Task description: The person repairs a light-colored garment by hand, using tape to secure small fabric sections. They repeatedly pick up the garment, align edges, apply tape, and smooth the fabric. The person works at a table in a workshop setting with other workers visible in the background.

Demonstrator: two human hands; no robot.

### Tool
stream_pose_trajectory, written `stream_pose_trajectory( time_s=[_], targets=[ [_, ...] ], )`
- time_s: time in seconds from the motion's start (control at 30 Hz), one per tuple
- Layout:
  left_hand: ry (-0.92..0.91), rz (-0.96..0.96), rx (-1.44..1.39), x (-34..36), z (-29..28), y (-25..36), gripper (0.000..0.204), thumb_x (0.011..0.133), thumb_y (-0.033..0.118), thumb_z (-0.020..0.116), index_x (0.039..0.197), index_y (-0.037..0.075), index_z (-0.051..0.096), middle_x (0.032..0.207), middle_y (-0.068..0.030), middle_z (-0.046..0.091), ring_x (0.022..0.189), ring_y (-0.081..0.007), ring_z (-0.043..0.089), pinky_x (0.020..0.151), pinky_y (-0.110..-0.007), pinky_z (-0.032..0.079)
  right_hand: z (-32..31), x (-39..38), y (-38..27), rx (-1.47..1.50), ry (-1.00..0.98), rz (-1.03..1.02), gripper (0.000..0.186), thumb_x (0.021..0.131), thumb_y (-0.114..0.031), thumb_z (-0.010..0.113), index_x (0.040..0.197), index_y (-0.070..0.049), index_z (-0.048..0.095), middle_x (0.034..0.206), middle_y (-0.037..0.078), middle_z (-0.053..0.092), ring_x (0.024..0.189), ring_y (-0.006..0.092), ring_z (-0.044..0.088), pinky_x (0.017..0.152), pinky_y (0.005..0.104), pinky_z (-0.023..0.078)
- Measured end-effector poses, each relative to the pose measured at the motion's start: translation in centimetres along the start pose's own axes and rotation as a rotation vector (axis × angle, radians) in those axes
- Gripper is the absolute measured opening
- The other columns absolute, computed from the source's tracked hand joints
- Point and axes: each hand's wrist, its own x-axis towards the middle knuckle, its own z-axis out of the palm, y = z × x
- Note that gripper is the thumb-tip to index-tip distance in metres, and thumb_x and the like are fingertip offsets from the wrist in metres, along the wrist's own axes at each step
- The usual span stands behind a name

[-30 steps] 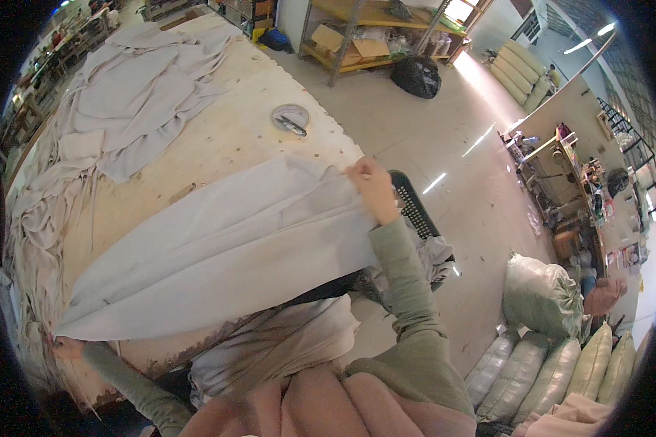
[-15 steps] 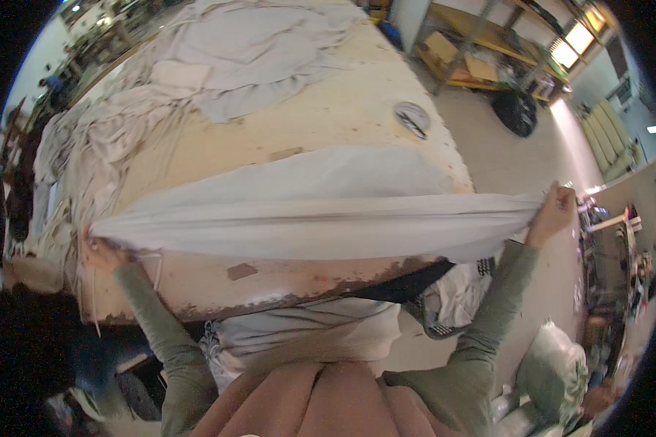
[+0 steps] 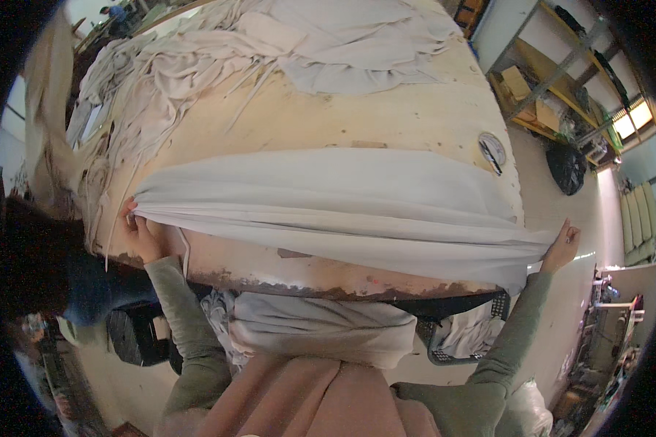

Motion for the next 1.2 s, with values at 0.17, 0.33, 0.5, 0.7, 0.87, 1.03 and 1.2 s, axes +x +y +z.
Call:
stream_pose_trajectory(
  time_s=[0.17, 0.33, 0.5, 0.7, 0.87, 1.03, 1.2],
  targets=[
    [0.017, -0.045, -0.003, -0.3, -1.9, -0.8, 0.019, 0.087, -0.003, 0.053, 0.105, 0.004, 0.053, 0.120, -0.0113, 0.056, 0.113, -0.0213, 0.051, 0.097, -0.032, 0.040, 1.4, -0.4, 0.0, 0.114, -0.310, -0.019, 0.030, 0.090, -0.022, 0.063, 0.077, -0.002, 0.046, 0.074, 0.002, 0.042, 0.073, 0.0154, 0.040, 0.071, 0.0261, 0.037],
    [-0.152, 0.153, 0.624, -0.2, -2.5, 1.2, 0.024, 0.074, -0.007, 0.049, 0.094, 0.004, 0.056, 0.112, -0.0115, 0.059, 0.109, -0.0299, 0.052, 0.098, -0.038, 0.036, 1.7, 0.2, 0.2, 0.246, -0.380, 0.015, 0.023, 0.089, -0.021, 0.064, 0.081, -0.004, 0.050, 0.078, 0.001, 0.045, 0.077, 0.0127, 0.042, 0.072, 0.0251, 0.035],
    [-0.207, 0.390, 0.890, -1.9, 0.2, 5.9, 0.028, 0.067, -0.004, 0.048, 0.089, 0.007, 0.060, 0.103, -0.0100, 0.061, 0.106, -0.0324, 0.049, 0.098, -0.041, 0.031, 1.1, -0.6, 0.5, 0.243, -0.477, 0.157, 0.019, 0.089, -0.023, 0.065, 0.092, -0.006, 0.057, 0.088, 0.000, 0.054, 0.079, 0.0112, 0.045, 0.071, 0.0256, 0.037],
    [-0.898, 0.148, 0.402, -4.7, 4.6, 11.0, 0.020, 0.073, 0.009, 0.066, 0.092, 0.012, 0.066, 0.098, -0.0048, 0.061, 0.105, -0.0279, 0.047, 0.096, -0.041, 0.031, -0.4, -0.9, -0.6, 0.204, -0.568, 0.249, 0.026, 0.088, -0.033, 0.064, 0.100, -0.010, 0.059, 0.092, -0.004, 0.053, 0.078, 0.0076, 0.045, 0.069, 0.0234, 0.034],
    [-1.114, 0.087, 0.398, -5.6, 5.8, 9.8, 0.022, 0.069, 0.018, 0.076, 0.089, 0.014, 0.068, 0.094, -0.0017, 0.062, 0.100, -0.0263, 0.050, 0.091, -0.040, 0.034, -2.3, -0.8, -2.5, 0.383, -0.680, 0.359, 0.032, 0.089, -0.031, 0.063, 0.112, -0.010, 0.058, 0.107, -0.001, 0.056, 0.096, 0.0097, 0.051, 0.079, 0.0277, 0.041],
    [-0.965, 0.030, 0.359, -5.3, 4.7, 7.0, 0.016, 0.067, 0.012, 0.072, 0.077, 0.005, 0.062, 0.081, -0.0082, 0.060, 0.087, -0.0277, 0.051, 0.083, -0.036, 0.038, -3.8, -1.2, -4.6, 0.380, -0.963, 0.341, 0.028, 0.088, -0.025, 0.063, 0.109, -0.006, 0.060, 0.105, 0.001, 0.058, 0.092, 0.0112, 0.054, 0.080, 0.0257, 0.044],
    [-0.982, -0.003, 0.321, -5.0, 3.5, 5.9, 0.016, 0.068, 0.005, 0.068, 0.080, 0.004, 0.057, 0.086, -0.0092, 0.057, 0.093, -0.0287, 0.049, 0.088, -0.036, 0.036, -5.7, -2.1, -5.4, 0.860, -0.586, 0.364, 0.012, 0.085, -0.012, 0.064, 0.094, -0.003, 0.064, 0.088, 0.001, 0.061, 0.086, 0.0093, 0.055, 0.079, 0.0228, 0.044]
  ],
)
